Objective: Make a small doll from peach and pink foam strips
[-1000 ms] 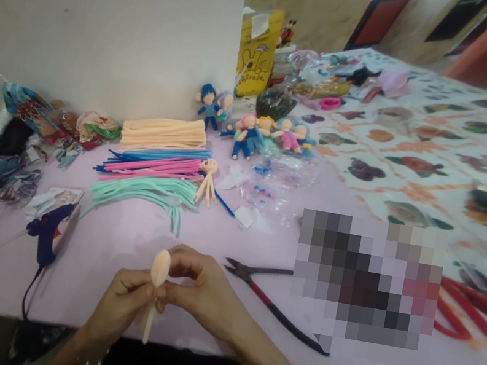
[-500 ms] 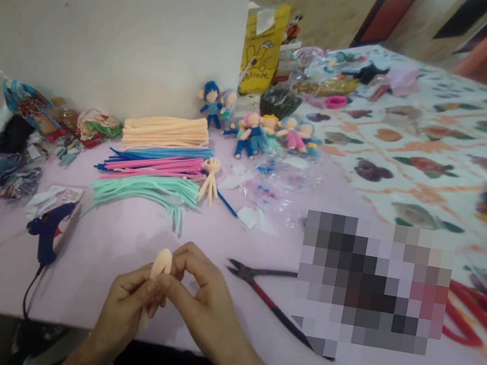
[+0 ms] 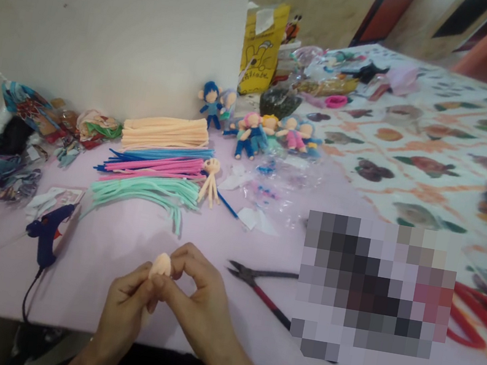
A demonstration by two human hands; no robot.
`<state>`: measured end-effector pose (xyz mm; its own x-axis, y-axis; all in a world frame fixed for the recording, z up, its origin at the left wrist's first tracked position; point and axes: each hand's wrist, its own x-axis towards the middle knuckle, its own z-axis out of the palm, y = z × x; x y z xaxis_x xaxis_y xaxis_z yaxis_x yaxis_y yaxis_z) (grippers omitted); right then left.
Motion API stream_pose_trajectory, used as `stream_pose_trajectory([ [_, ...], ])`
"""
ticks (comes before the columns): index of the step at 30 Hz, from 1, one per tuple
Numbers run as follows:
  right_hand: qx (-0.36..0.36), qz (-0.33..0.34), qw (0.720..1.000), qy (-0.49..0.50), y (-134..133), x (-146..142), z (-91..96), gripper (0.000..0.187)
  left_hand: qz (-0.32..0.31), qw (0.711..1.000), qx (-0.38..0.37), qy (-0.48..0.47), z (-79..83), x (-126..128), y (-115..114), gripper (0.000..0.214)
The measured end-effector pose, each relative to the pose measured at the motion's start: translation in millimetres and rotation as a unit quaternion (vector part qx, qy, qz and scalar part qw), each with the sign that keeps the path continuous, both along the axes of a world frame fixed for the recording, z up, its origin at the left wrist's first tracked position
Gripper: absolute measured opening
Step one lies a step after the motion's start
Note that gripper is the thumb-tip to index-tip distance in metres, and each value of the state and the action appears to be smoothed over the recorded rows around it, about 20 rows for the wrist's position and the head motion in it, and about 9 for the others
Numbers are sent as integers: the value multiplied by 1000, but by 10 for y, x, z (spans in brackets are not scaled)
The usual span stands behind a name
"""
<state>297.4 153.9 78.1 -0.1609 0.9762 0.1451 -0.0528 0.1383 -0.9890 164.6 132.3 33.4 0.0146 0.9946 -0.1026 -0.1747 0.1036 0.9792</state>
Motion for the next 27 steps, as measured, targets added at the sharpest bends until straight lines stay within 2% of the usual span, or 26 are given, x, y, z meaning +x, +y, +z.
stream_pose_trajectory([
  [5,-39,47,997,53,17,11,25,37,4,986,-97,-138,56,61,36,42],
  [10,-31,64,996,45,32,31,31,38,10,980,-129,-148,104,80,40,42],
  [13,-26,74,996,50,27,34,31,36,1,985,-111,-134,60,75,32,44],
  [15,-7,44,999,31,11,34,26,32,-1,992,-76,-101,23,64,26,44],
  [18,29,-20,999,-6,-22,32,4,24,13,1000,4,0,-9,34,13,44],
  [21,38,-46,998,-8,-51,26,-18,20,18,994,62,83,-19,9,-2,42],
  [23,31,-39,999,7,-63,15,-20,22,9,993,75,94,-27,6,-7,40],
  [27,6,0,1000,30,-71,-2,7,30,1,997,54,48,-58,36,1,41],
])
